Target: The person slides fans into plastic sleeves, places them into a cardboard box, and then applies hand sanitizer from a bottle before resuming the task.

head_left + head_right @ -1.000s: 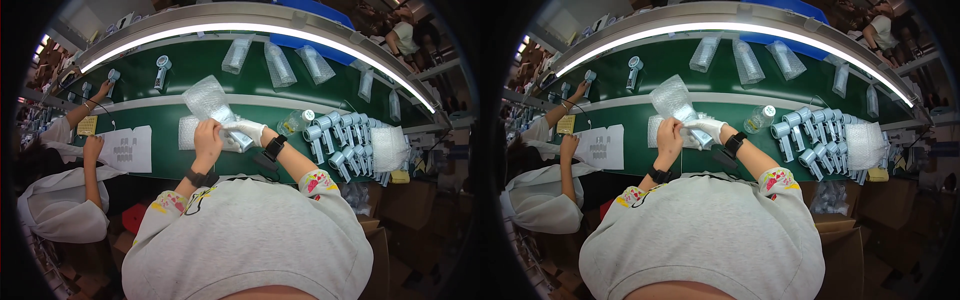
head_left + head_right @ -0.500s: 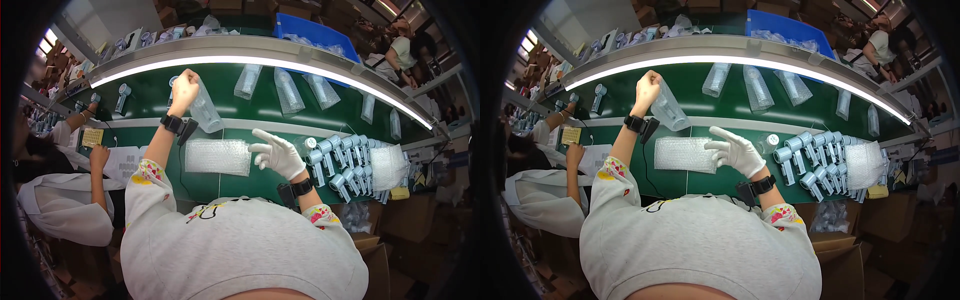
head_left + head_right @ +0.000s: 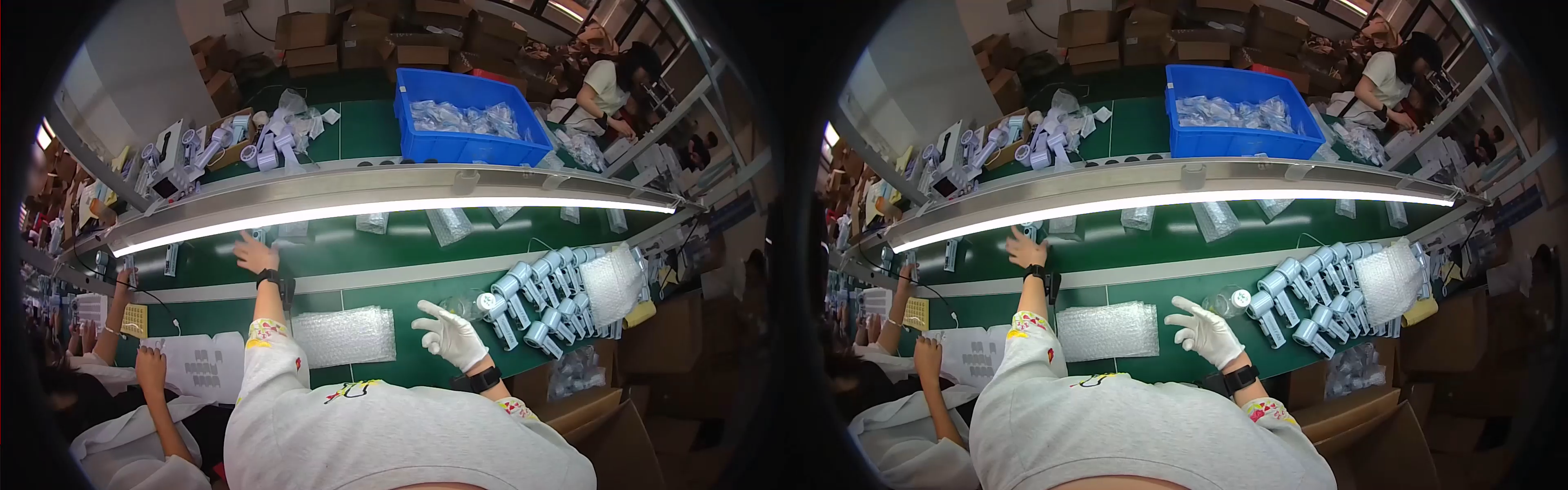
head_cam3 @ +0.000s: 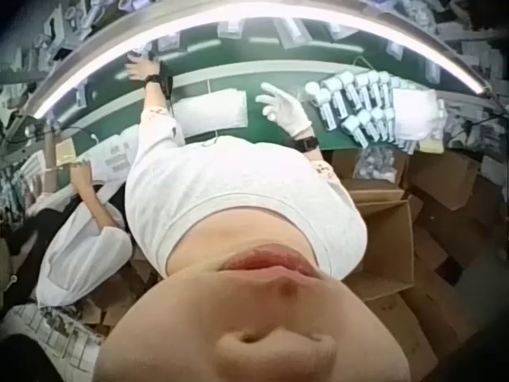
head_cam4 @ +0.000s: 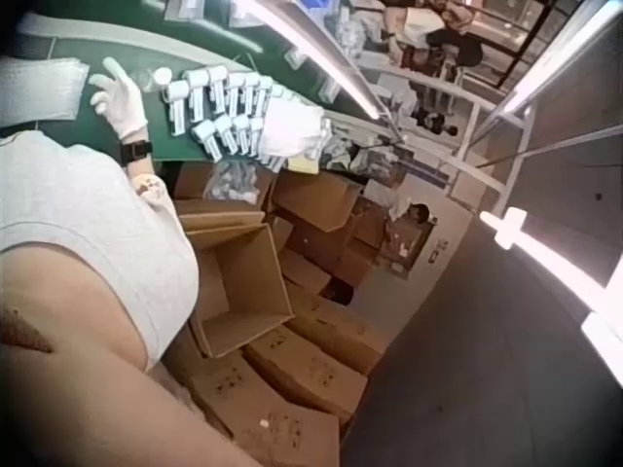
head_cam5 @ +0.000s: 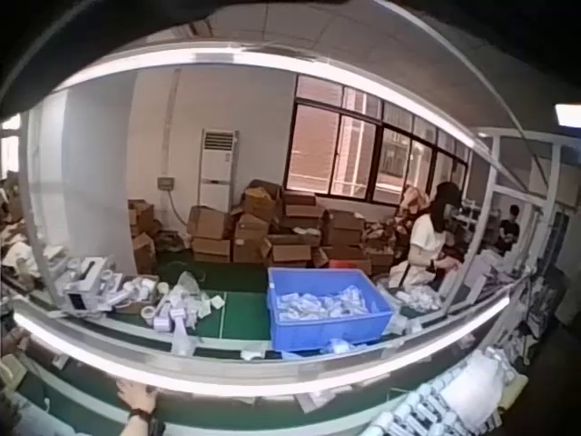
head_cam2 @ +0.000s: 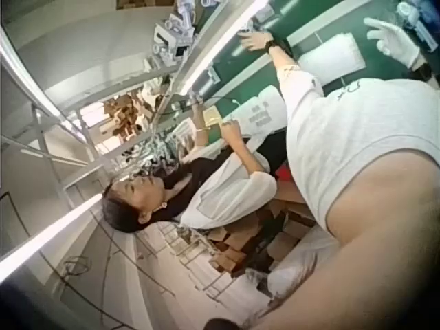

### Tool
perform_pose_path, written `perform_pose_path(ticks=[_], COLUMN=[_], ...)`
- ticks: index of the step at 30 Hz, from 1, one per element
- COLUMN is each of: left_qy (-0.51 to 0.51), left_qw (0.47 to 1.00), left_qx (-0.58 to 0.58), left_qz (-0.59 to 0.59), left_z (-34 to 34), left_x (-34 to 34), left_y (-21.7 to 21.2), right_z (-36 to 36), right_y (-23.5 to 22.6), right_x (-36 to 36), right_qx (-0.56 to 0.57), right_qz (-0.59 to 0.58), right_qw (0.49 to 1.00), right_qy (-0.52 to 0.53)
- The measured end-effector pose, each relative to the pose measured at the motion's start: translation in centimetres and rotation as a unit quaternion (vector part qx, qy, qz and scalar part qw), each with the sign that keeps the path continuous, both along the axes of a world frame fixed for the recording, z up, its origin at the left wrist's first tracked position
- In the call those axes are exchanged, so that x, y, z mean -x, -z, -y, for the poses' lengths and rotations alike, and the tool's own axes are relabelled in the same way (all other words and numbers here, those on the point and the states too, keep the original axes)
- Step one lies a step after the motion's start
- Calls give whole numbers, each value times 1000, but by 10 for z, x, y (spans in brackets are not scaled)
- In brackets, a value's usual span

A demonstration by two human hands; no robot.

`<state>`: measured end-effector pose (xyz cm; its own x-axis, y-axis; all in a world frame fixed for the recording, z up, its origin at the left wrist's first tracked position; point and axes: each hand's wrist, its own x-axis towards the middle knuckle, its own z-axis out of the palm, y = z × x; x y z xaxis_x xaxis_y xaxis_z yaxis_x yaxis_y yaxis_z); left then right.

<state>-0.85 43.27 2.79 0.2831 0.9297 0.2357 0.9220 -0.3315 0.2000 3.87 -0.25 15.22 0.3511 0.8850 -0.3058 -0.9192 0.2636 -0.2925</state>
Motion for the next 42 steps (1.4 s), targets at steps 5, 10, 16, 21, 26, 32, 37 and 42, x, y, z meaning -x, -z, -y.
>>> perform_pose_path(ticks=[5, 10, 16, 21, 26, 32, 37, 42], left_qy=[47, 169, 383, 472, 423, 494, 544, 327], left_qw=[992, 785, 824, 813, 829, 826, 717, 845], left_qx=[105, 457, 282, 161, 123, -64, 209, 286], left_qz=[-58, 383, 308, 301, 345, 263, 384, 310], left_z=[-26, 44, 188, 243, 234, 259, 282, 271], left_x=[57, 72, 109, 131, 133, 116, 107, 103], left_y=[10, -35, -139, -159, -184, -205, -178, -61], right_z=[-23, -51, -94, -136, -121, -113, -85, -75], right_y=[-18, -9, -81, -116, -124, -91, -68, -75], right_x=[7, 22, 35, 10, 10, 21, 6, 7], right_qx=[122, 192, 150, 164, 120, 129, 15, 70], right_qz=[102, 344, 929, 961, 966, 462, -17, -150], right_qw=[979, 895, 339, 222, 209, 853, 999, 986], right_qy=[-129, -210, 10, -32, 94, 205, -23, 6])
